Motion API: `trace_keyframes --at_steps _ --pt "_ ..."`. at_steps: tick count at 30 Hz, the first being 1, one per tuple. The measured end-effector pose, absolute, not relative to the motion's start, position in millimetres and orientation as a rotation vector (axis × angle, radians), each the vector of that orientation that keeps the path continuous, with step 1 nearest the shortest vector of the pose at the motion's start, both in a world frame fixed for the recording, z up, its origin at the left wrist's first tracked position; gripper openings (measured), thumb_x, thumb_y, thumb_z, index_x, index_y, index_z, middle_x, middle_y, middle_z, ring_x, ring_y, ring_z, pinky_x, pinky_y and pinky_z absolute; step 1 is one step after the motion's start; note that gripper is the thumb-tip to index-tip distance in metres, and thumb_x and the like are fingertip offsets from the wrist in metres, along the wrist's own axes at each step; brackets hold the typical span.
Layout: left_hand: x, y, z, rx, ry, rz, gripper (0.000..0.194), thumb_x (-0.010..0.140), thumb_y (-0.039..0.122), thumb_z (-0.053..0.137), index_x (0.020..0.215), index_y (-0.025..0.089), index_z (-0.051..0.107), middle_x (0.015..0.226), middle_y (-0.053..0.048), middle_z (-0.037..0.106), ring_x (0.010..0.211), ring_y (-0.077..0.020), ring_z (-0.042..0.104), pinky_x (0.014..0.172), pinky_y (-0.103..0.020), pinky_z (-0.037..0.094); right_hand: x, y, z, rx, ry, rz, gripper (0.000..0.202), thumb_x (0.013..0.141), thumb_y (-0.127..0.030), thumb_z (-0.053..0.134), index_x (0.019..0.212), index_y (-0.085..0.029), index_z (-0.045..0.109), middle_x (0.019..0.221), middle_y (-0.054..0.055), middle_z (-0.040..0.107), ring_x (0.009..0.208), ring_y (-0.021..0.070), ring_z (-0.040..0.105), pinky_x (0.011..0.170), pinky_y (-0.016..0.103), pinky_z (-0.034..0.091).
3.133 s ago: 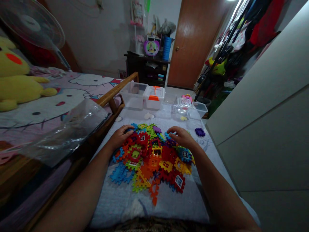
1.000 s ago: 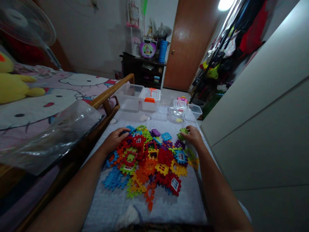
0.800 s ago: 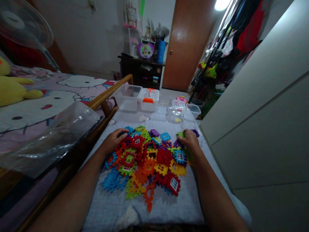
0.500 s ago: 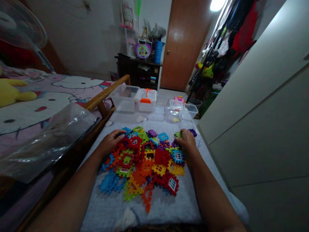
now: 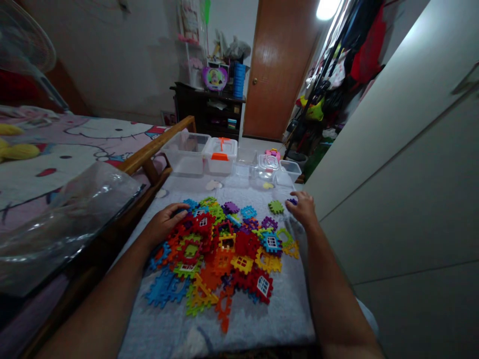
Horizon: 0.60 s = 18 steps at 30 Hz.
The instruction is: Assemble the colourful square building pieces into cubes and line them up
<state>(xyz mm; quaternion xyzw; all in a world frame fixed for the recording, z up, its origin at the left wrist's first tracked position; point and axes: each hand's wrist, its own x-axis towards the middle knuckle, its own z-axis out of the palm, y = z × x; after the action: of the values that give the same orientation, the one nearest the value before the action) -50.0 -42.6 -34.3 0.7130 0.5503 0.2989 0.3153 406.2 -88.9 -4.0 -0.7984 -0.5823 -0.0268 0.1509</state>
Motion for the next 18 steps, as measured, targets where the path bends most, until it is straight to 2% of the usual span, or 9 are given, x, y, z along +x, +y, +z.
trace_keyframes --at_steps 2,7,10,14,18 --pt "-49.9 -41.7 -34.7 1.88 1.448 0.799 0.061 0.077 0.072 0.054 0.108 0.023 0.072 0.114 -0.007 0.073 0.103 -0.03 0.067 0.099 -0.041 0.05 414.3 -86.1 0.6 -2.276 -1.806 -0.024 0.043 0.083 -0.032 0.064 0.124 -0.024 0.064 0.136 0.012 0.058 0.119 0.0343 0.051 0.096 0.046 0.04" --pt "-50.6 -40.6 -36.9 1.872 1.439 0.814 0.064 0.075 0.076 0.054 0.107 0.023 0.072 0.115 -0.007 0.072 0.106 -0.031 0.066 0.101 -0.041 0.049 403.1 -73.0 -6.1 -2.178 -2.24 0.107 0.069 0.072 -0.022 0.071 0.139 -0.027 0.054 0.146 0.009 0.051 0.131 0.0331 0.042 0.105 0.046 0.033" --pt "-51.2 -41.1 -37.5 1.861 1.448 0.803 0.065 0.076 0.075 0.053 0.109 0.022 0.071 0.117 -0.008 0.072 0.107 -0.0308 0.066 0.101 -0.042 0.048 395.4 -65.9 -8.3 -2.162 -2.351 0.164 0.066 0.07 -0.021 0.071 0.135 -0.028 0.058 0.141 0.008 0.055 0.13 0.0331 0.043 0.105 0.046 0.031" --pt "-51.4 -41.2 -37.2 1.861 1.45 0.804 0.064 0.076 0.075 0.055 0.109 0.023 0.071 0.115 -0.008 0.072 0.104 -0.0309 0.067 0.1 -0.043 0.049 398.0 -59.0 -2.4 -2.166 -2.368 0.178 0.06 0.065 -0.023 0.077 0.123 -0.026 0.064 0.13 0.008 0.06 0.12 0.0325 0.048 0.101 0.044 0.034" --pt "-51.2 -40.5 -36.8 1.878 1.445 0.815 0.066 0.074 0.077 0.055 0.106 0.023 0.072 0.116 -0.008 0.071 0.109 -0.0319 0.065 0.105 -0.044 0.045 403.0 -53.1 -0.5 -2.204 -2.316 0.162 0.059 0.064 -0.022 0.077 0.122 -0.027 0.064 0.128 0.008 0.06 0.119 0.0322 0.049 0.1 0.044 0.035"
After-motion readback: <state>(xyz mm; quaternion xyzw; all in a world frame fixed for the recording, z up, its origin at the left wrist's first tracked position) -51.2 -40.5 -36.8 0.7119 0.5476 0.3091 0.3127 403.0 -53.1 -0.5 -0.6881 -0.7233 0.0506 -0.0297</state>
